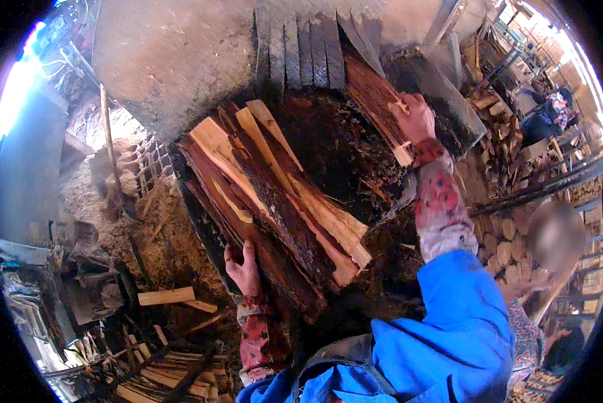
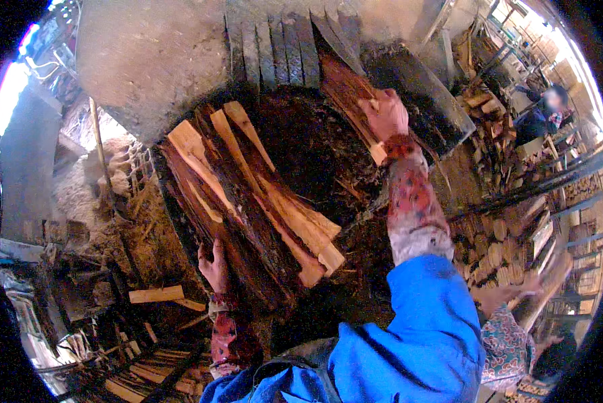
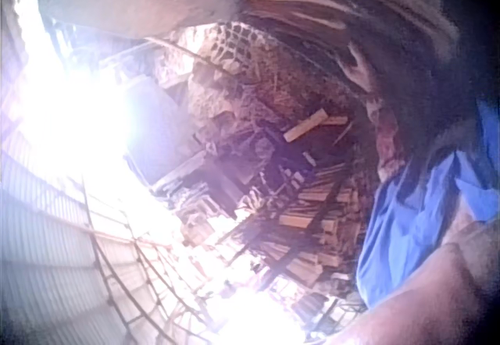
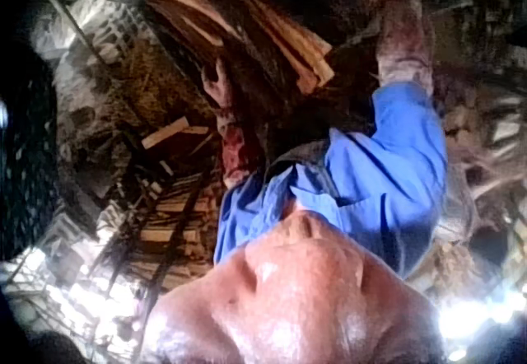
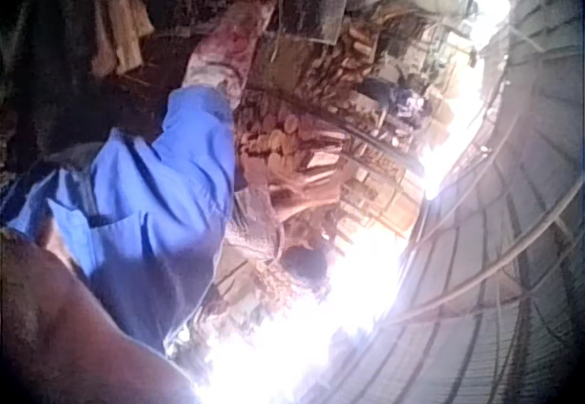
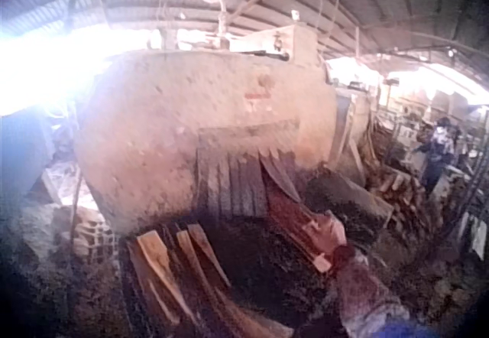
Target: The person picks up bundles of split firewood from a pile and places them onto a metal cart. The person repeatedly lifts the wood with both hands and stacks it in a neat pile on the cart.
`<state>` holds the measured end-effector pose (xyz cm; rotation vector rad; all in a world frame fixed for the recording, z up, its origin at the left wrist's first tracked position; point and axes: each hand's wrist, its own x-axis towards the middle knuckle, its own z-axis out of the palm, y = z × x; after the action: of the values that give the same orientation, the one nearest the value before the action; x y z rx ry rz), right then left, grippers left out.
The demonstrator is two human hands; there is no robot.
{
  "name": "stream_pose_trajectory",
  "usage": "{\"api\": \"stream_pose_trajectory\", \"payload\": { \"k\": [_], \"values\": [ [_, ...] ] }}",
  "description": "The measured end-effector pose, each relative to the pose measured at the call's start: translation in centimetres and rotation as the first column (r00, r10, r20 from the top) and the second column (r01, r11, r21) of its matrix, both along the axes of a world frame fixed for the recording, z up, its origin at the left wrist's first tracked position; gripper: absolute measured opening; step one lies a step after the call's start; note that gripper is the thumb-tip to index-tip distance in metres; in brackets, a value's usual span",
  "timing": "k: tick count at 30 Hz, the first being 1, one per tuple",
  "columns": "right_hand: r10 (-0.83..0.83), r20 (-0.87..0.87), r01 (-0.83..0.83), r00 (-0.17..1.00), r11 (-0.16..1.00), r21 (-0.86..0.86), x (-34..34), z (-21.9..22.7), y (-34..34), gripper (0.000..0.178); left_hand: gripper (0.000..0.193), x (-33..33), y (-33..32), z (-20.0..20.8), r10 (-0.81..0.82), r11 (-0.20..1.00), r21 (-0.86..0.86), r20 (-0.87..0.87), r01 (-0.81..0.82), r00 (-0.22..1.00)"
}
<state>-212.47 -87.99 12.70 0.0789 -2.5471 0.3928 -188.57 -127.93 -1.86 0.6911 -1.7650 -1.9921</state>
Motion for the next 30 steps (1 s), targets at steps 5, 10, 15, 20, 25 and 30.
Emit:
{"api": "stream_pose_trajectory", "payload": {
  "k": [5,10,15,20,25,30],
  "values": [
    [-0.052,0.196,0.029,0.979,0.993,0.118,-7.8,-3.0,3.0,0.07,0.054,0.1,-0.9,-1.3,-0.015,0.998,-0.056,0.061,0.019,0.998],
    [-0.078,0.384,0.016,0.92,0.987,0.161,-7.9,-3.8,3.5,0.074,0.052,0.3,-1.0,-1.4,0.023,0.986,-0.164,0.086,-0.009,0.996],
    [-0.097,0.342,0.006,0.935,0.966,0.259,-5.6,-2.9,4.8,0.05,0.053,0.2,-0.3,-0.3,-0.01,0.999,-0.048,0.0,0.01,1.0],
    [-0.115,0.426,0.02,0.897,0.975,0.22,0.7,0.6,1.9,0.033,0.054,0.4,-0.5,-0.9,0.047,0.999,-0.005,0.048,-0.047,0.998],
    [-0.073,0.412,-0.002,0.908,0.984,0.18,9.2,1.0,3.3,0.034,0.052,0.4,-1.3,-3.0,0.005,1.0,-0.016,-0.023,-0.005,1.0],
    [0.037,0.318,-0.058,0.948,0.997,0.055,19.1,-4.4,6.4,0.039,0.045,0.2,-0.8,-1.9,-0.045,0.998,0.032,-0.119,0.049,0.992]
  ]
}}
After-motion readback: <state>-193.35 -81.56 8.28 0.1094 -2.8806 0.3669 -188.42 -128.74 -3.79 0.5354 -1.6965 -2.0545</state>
